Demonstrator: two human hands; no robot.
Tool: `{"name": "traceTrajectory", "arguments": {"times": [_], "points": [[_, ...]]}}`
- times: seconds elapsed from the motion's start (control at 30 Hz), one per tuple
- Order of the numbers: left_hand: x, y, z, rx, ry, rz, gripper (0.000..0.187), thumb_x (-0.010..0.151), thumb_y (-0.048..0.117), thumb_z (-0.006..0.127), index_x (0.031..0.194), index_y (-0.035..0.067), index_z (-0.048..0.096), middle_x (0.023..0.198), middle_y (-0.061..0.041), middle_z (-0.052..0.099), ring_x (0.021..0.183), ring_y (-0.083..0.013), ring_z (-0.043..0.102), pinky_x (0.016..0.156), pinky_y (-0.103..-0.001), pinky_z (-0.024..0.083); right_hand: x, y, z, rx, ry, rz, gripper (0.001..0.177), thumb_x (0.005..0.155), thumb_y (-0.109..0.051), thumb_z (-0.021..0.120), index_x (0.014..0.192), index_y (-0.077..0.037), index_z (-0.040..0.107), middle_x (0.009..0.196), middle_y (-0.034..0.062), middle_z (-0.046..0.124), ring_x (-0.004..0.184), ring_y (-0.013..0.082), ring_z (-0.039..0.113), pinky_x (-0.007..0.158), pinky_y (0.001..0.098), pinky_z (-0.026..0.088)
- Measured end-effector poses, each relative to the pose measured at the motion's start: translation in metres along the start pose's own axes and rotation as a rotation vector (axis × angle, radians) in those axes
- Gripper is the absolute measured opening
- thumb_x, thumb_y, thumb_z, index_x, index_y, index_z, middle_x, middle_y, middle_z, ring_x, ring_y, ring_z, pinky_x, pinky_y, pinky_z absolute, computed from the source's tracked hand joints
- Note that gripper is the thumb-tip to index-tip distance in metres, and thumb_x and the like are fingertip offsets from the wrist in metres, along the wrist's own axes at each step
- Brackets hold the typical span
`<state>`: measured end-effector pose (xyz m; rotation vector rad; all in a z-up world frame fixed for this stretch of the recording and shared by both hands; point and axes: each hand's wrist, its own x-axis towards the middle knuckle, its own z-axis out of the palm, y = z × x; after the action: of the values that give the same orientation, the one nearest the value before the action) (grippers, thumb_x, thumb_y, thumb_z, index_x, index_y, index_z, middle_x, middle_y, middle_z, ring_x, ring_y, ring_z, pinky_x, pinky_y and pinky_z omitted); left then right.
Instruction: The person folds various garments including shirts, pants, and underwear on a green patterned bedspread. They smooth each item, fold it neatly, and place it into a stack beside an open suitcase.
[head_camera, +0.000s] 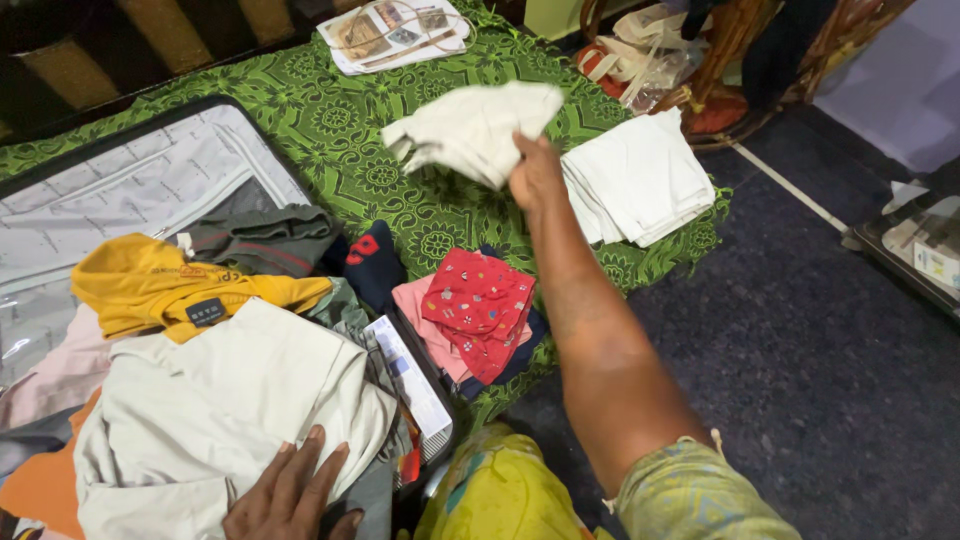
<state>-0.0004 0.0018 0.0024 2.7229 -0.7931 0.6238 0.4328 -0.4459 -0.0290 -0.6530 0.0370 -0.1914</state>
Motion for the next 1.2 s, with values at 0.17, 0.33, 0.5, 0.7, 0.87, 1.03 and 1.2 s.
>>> {"name": "traceTrajectory", "arguments": {"times": [0.17, 0.33, 0.5, 0.7, 0.87, 1.03, 1.2], "points": [[-0.003, 0.008, 0.003, 0.047, 0.013, -0.056, 0.076, 0.056, 0.056, 0.077, 0.125, 0.026, 0.067, 0.136, -0.012, 0.062, 0.112, -0.0363, 0.065, 0.092, -0.046, 0.053, -0.044, 0.009, -0.104, -0.925, 0.304, 0.363, 0.019, 0.102, -0.012, 0.055, 0.115, -0.003, 0.065, 0.106, 0.0134, 0.067, 0.088, 0.0214, 0.068, 0.067, 0.0316, 0.059], [-0.005, 0.001, 0.009, 0.063, 0.052, 0.019, 0.075, 0.062, 0.06, 0.074, 0.127, 0.024, 0.066, 0.135, -0.013, 0.062, 0.11, -0.0372, 0.065, 0.094, -0.047, 0.053, -0.085, -0.062, -0.159, -1.376, 0.973, -0.102, 0.021, 0.098, -0.03, 0.065, 0.112, -0.015, 0.071, 0.102, 0.0111, 0.078, 0.088, 0.0274, 0.075, 0.079, 0.0423, 0.06], [-0.003, -0.008, 0.012, 0.096, 0.012, 0.089, 0.074, 0.068, 0.066, 0.069, 0.126, 0.02, 0.066, 0.13, -0.018, 0.063, 0.107, -0.0387, 0.066, 0.09, -0.048, 0.055, -0.107, -0.12, -0.199, -0.822, 1.132, -0.254, 0.086, 0.079, -0.021, 0.092, 0.142, 0.001, 0.037, 0.14, 0.0233, 0.052, 0.12, 0.0355, 0.06, 0.094, 0.0445, 0.053], [0.0, -0.008, 0.01, 0.099, 0.022, 0.107, 0.072, 0.074, 0.066, 0.065, 0.128, 0.02, 0.065, 0.13, -0.017, 0.064, 0.109, -0.0355, 0.067, 0.091, -0.047, 0.055, -0.076, -0.136, -0.224, -0.43, 0.873, -0.308, 0.067, 0.08, -0.003, 0.085, 0.136, 0.008, 0.051, 0.129, 0.0223, 0.066, 0.11, 0.0355, 0.071, 0.089, 0.0438, 0.062], [-0.002, -0.007, 0.01, 0.121, 0.015, 0.095, 0.072, 0.073, 0.067, 0.065, 0.127, 0.02, 0.065, 0.128, -0.016, 0.065, 0.109, -0.0349, 0.066, 0.091, -0.047, 0.055, -0.059, -0.147, -0.224, -0.267, 0.85, -0.302, 0.06, 0.077, 0.004, 0.084, 0.131, 0.007, 0.058, 0.123, 0.0211, 0.07, 0.099, 0.0376, 0.074, 0.077, 0.0534, 0.065], [-0.003, -0.008, 0.012, 0.105, 0.024, 0.091, 0.07, 0.074, 0.066, 0.065, 0.127, 0.019, 0.066, 0.128, -0.016, 0.065, 0.109, -0.034, 0.066, 0.092, -0.046, 0.055, -0.053, -0.156, -0.225, -0.19, 0.715, -0.217, 0.05, 0.08, 0.006, 0.08, 0.127, 0.004, 0.062, 0.115, 0.0195, 0.073, 0.094, 0.0357, 0.078, 0.076, 0.0547, 0.063], [-0.001, -0.006, 0.011, 0.113, 0.061, 0.108, 0.067, 0.078, 0.064, 0.063, 0.128, 0.019, 0.065, 0.128, -0.016, 0.065, 0.109, -0.0336, 0.066, 0.092, -0.046, 0.055, -0.034, -0.171, -0.218, -0.207, 0.709, -0.062, 0.041, 0.084, -0.003, 0.078, 0.122, -0.003, 0.063, 0.109, 0.0147, 0.074, 0.091, 0.0319, 0.077, 0.071, 0.0505, 0.066]]}}
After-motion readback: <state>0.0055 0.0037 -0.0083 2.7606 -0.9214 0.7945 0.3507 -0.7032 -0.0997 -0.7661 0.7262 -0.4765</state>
